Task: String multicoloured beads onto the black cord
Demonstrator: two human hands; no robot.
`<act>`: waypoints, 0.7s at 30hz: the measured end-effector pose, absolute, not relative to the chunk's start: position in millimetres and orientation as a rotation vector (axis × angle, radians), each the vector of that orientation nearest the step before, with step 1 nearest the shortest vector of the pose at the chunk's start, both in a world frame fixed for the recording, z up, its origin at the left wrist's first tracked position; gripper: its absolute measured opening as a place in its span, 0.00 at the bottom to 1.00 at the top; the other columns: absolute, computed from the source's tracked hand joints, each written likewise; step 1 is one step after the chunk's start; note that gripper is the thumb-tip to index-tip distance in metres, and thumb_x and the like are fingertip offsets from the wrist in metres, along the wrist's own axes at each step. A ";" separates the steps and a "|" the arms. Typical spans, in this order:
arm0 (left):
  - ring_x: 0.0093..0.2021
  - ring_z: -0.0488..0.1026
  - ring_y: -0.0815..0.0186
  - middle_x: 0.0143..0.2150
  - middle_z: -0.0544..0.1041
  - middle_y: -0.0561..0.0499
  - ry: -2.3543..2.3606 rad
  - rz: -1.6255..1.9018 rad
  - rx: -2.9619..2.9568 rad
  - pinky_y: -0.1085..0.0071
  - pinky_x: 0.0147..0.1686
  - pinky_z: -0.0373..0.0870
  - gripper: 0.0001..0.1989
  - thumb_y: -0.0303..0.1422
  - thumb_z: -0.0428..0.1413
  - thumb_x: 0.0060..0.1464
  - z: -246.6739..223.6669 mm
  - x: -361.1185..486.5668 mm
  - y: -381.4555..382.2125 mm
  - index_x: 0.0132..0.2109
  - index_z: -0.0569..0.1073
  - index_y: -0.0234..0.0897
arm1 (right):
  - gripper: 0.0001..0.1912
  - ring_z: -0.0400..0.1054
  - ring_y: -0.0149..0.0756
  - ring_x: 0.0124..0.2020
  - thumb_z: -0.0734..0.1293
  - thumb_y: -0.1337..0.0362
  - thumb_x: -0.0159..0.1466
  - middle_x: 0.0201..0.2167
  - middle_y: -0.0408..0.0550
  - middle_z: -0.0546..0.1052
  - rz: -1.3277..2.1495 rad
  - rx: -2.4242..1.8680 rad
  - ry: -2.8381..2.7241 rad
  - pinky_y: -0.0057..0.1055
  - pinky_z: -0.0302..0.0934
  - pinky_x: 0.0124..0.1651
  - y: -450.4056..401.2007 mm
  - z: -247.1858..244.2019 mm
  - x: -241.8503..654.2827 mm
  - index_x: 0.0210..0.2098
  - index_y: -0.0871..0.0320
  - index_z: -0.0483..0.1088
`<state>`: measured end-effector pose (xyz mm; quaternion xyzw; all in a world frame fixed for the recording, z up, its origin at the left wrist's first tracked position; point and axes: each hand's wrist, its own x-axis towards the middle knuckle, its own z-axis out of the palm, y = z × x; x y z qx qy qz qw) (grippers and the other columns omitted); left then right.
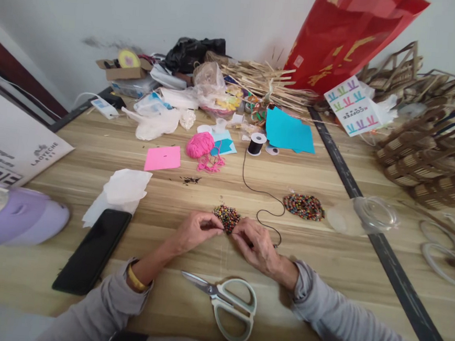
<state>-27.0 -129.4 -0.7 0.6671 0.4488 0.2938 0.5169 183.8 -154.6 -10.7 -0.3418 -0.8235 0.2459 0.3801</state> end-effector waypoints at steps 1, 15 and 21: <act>0.31 0.74 0.67 0.31 0.80 0.49 1.068 0.694 1.537 0.73 0.35 0.70 0.05 0.30 0.60 0.47 -0.9 -27.6 -129.3 0.32 0.77 0.31 | 0.04 0.64 0.35 0.31 0.59 0.70 0.66 0.29 0.47 0.70 0.634 -0.869 -2.106 0.30 0.58 0.34 -154.6 -10.2 184.0 0.36 0.57 0.64; 0.27 0.69 0.71 0.26 0.76 0.51 0.947 0.619 1.315 0.75 0.30 0.65 0.10 0.32 0.65 0.41 -1.3 -24.6 -131.0 0.29 0.75 0.30 | 0.05 0.63 0.34 0.30 0.59 0.69 0.67 0.29 0.47 0.70 0.640 -0.838 -2.171 0.29 0.58 0.33 -157.8 -8.2 184.0 0.35 0.57 0.64; 0.27 0.70 0.71 0.26 0.75 0.52 0.951 0.604 1.299 0.75 0.31 0.65 0.10 0.32 0.65 0.41 -0.1 -24.8 -131.4 0.30 0.74 0.30 | 0.04 0.63 0.35 0.30 0.59 0.69 0.67 0.29 0.47 0.70 0.619 -0.836 -2.189 0.30 0.59 0.32 -157.8 -9.2 184.2 0.35 0.57 0.64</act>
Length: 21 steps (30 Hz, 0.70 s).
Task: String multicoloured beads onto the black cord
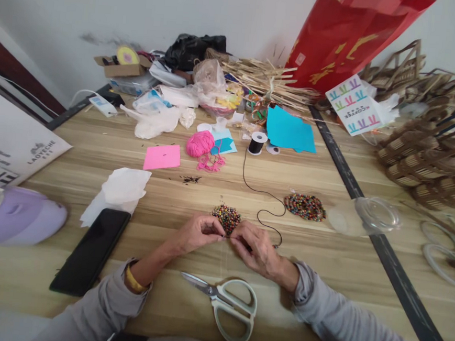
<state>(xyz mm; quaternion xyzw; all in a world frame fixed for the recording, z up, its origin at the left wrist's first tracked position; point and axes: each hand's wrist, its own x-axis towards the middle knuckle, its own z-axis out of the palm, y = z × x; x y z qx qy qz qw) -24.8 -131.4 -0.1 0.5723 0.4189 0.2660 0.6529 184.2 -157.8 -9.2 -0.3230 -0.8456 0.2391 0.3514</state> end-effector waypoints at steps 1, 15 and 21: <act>0.28 0.70 0.71 0.26 0.75 0.51 0.953 0.600 1.297 0.75 0.31 0.65 0.10 0.32 0.65 0.41 0.2 -24.8 -131.6 0.30 0.74 0.30 | 0.05 0.63 0.35 0.30 0.59 0.69 0.67 0.29 0.47 0.70 0.618 -0.840 -2.190 0.30 0.59 0.32 -157.9 -9.2 184.1 0.35 0.56 0.63; 0.27 0.69 0.71 0.26 0.75 0.52 0.952 0.587 1.290 0.75 0.31 0.64 0.10 0.31 0.64 0.41 1.6 -23.9 -132.3 0.30 0.74 0.30 | 0.05 0.64 0.34 0.31 0.58 0.69 0.67 0.30 0.48 0.70 0.638 -0.846 -2.204 0.29 0.59 0.33 -158.0 -9.2 183.3 0.35 0.57 0.64; 0.28 0.70 0.70 0.27 0.75 0.51 0.954 0.581 1.301 0.74 0.32 0.65 0.10 0.32 0.65 0.41 2.0 -23.8 -132.4 0.30 0.74 0.30 | 0.05 0.64 0.35 0.32 0.59 0.68 0.67 0.30 0.48 0.71 0.627 -0.847 -2.210 0.30 0.60 0.34 -157.9 -9.6 183.3 0.36 0.57 0.65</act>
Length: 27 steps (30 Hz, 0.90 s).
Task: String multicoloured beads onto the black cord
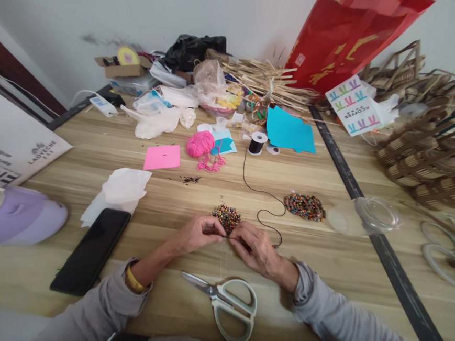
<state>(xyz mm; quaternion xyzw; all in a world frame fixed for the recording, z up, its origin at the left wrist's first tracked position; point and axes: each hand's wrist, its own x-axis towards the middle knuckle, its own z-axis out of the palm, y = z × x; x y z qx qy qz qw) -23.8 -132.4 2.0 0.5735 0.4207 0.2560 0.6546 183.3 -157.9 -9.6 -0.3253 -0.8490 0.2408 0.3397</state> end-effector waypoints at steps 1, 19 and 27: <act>0.28 0.70 0.70 0.27 0.75 0.52 0.950 0.582 1.298 0.74 0.32 0.65 0.10 0.33 0.65 0.41 2.0 -23.8 -132.4 0.30 0.74 0.30 | 0.05 0.64 0.35 0.32 0.59 0.68 0.67 0.30 0.48 0.71 0.625 -0.846 -2.210 0.30 0.60 0.34 -157.9 -9.5 183.2 0.36 0.57 0.65; 0.28 0.69 0.71 0.26 0.75 0.52 0.943 0.574 1.304 0.74 0.32 0.65 0.09 0.31 0.64 0.42 0.7 -23.7 -132.3 0.30 0.75 0.30 | 0.05 0.65 0.36 0.32 0.59 0.69 0.67 0.31 0.50 0.71 0.619 -0.825 -2.215 0.31 0.60 0.34 -157.7 -7.6 183.8 0.37 0.58 0.66; 0.29 0.70 0.70 0.27 0.76 0.51 0.953 0.572 1.344 0.74 0.33 0.65 0.08 0.32 0.64 0.43 4.5 -24.0 -132.7 0.30 0.75 0.31 | 0.05 0.65 0.37 0.32 0.59 0.69 0.67 0.30 0.50 0.71 0.624 -0.831 -2.216 0.31 0.60 0.34 -158.2 -6.9 183.4 0.36 0.58 0.65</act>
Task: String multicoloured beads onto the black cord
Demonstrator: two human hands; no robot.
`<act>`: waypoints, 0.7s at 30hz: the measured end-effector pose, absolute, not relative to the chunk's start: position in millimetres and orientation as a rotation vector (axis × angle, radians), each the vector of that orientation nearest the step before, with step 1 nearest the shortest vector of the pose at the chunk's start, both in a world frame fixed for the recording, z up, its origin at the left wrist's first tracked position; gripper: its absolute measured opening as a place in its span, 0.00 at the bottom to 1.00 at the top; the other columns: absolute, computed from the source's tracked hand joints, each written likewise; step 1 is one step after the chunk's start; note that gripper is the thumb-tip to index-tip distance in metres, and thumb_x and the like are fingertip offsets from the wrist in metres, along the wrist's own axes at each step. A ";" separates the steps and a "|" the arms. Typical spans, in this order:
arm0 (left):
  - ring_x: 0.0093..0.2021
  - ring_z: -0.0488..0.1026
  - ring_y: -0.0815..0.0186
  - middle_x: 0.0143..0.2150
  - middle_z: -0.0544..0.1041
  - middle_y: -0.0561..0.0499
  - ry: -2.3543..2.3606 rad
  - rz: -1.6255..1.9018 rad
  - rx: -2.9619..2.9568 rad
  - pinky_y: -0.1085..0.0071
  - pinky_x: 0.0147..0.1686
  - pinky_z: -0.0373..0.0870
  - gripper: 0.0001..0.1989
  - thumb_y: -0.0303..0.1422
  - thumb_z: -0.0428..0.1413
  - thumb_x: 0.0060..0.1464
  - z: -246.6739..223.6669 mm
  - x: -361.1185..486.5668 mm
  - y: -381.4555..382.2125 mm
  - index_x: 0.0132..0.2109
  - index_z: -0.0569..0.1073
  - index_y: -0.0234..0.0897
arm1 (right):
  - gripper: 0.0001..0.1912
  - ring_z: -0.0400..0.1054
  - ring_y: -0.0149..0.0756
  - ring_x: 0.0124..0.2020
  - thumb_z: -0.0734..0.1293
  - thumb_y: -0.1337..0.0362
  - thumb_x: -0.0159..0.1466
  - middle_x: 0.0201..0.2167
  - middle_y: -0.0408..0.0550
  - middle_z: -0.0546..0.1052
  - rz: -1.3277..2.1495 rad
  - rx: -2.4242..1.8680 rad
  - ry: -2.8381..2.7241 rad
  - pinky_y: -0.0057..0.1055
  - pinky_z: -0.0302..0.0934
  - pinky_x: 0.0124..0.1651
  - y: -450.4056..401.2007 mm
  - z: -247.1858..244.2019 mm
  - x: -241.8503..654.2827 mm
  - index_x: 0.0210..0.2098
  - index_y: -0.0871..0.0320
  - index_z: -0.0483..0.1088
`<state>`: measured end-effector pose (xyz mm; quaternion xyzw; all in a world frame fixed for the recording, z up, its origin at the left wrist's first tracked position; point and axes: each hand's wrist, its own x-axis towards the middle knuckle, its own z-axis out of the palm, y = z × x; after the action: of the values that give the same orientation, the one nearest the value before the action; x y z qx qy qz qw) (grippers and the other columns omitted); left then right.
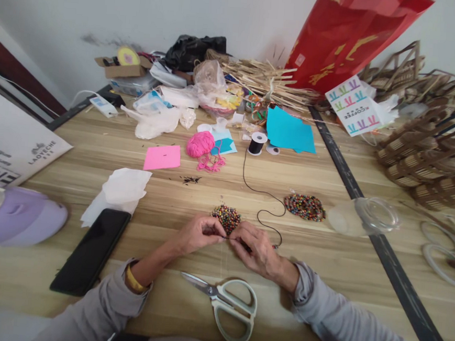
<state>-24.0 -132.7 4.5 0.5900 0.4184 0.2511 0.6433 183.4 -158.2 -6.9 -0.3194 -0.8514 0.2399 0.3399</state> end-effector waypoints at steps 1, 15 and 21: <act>0.29 0.70 0.70 0.27 0.76 0.51 0.950 0.571 1.347 0.74 0.33 0.66 0.08 0.32 0.63 0.43 4.6 -24.0 -132.6 0.30 0.75 0.31 | 0.05 0.65 0.36 0.31 0.59 0.69 0.67 0.30 0.50 0.71 0.627 -0.834 -2.216 0.31 0.60 0.33 -158.3 -6.8 183.3 0.36 0.58 0.65; 0.28 0.70 0.70 0.27 0.76 0.51 0.951 0.575 1.333 0.75 0.31 0.65 0.08 0.32 0.64 0.43 5.5 -23.8 -132.6 0.30 0.75 0.31 | 0.05 0.65 0.36 0.30 0.59 0.68 0.67 0.29 0.48 0.71 0.626 -0.836 -2.214 0.31 0.60 0.32 -158.2 -6.3 183.3 0.35 0.57 0.65; 0.28 0.70 0.70 0.26 0.76 0.51 0.955 0.587 1.327 0.75 0.31 0.65 0.08 0.31 0.64 0.42 3.9 -23.7 -132.6 0.30 0.76 0.30 | 0.05 0.64 0.36 0.30 0.59 0.69 0.66 0.29 0.49 0.70 0.627 -0.829 -2.209 0.31 0.58 0.32 -158.0 -6.2 183.3 0.35 0.57 0.64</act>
<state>-23.7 -132.6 3.9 0.5831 0.4195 0.2581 0.6460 183.3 -158.0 -6.2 -0.3191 -0.8500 0.2414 0.3428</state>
